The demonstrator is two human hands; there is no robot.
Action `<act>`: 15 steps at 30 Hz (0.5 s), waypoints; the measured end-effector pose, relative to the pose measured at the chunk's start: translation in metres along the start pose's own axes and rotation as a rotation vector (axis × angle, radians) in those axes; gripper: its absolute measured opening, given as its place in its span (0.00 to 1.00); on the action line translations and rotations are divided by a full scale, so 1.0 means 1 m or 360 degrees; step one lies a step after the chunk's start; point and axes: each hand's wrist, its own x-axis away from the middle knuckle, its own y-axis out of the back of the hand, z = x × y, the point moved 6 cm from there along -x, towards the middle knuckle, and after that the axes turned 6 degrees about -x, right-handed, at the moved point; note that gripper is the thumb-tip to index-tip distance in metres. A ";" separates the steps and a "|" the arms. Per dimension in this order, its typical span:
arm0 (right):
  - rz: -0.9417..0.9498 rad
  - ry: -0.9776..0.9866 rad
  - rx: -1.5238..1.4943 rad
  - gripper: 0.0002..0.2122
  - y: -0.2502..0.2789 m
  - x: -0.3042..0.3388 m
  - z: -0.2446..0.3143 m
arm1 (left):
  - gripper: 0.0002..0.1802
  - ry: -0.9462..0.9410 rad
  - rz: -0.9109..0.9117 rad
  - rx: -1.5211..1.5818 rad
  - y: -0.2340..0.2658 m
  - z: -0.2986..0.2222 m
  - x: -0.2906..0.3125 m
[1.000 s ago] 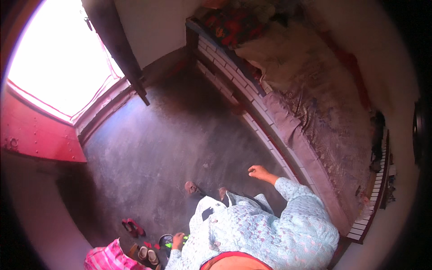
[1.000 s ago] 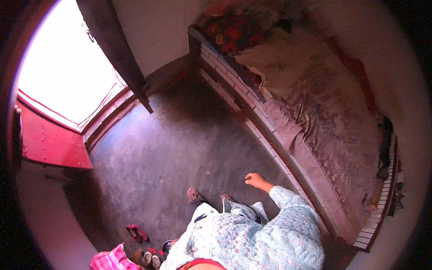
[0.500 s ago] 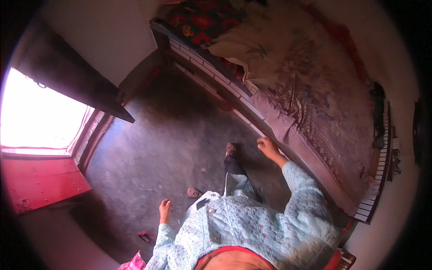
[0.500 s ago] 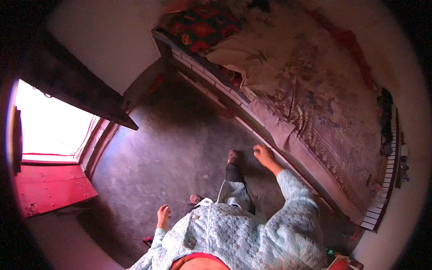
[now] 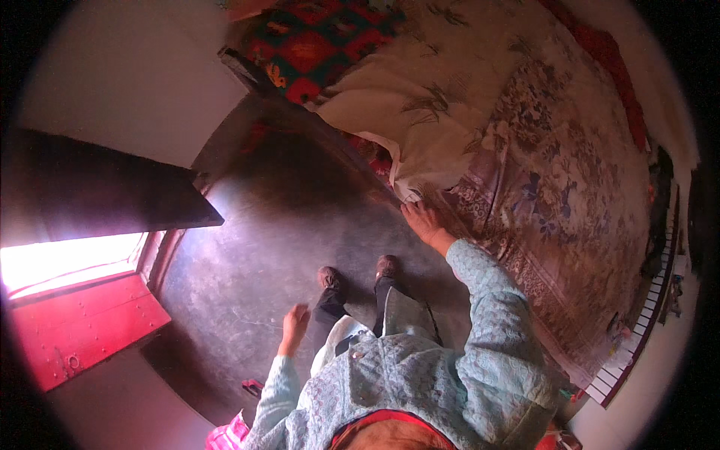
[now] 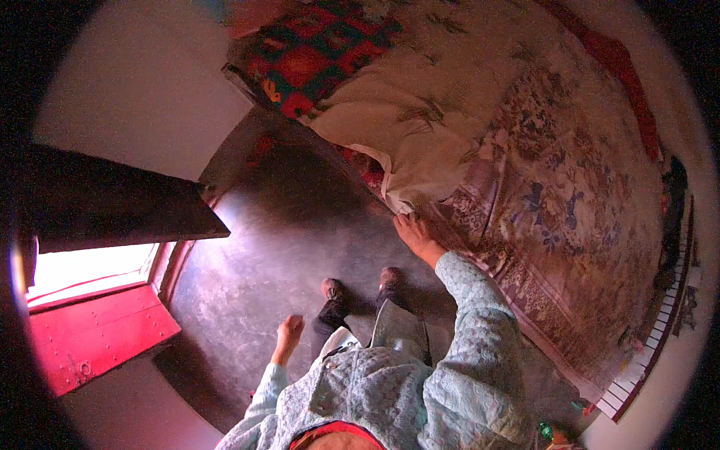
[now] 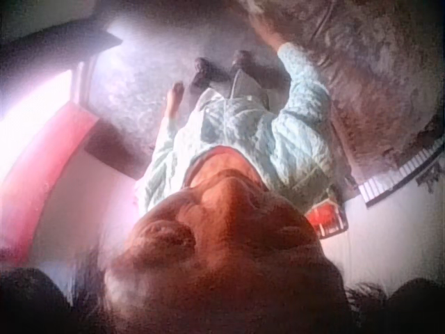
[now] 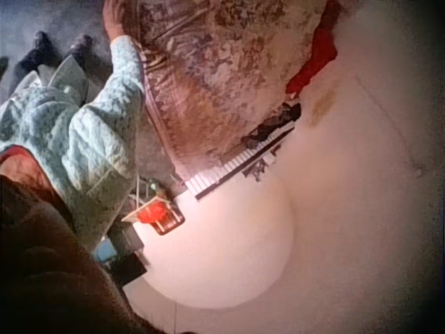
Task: The person sits on the floor and assembles a colorful fabric decoration by attaching various colored fabric pieces to a central structure. They pick up pieces from a pile, fold or align them, and attach them to the growing object. The person also briefly adjusts a bedsheet at the end.
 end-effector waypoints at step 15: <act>-0.0350 0.0009 0.0363 0.15 -0.005 0.036 -0.021 | 0.20 -0.1575 -0.0465 -0.0517 -0.032 -0.344 -0.222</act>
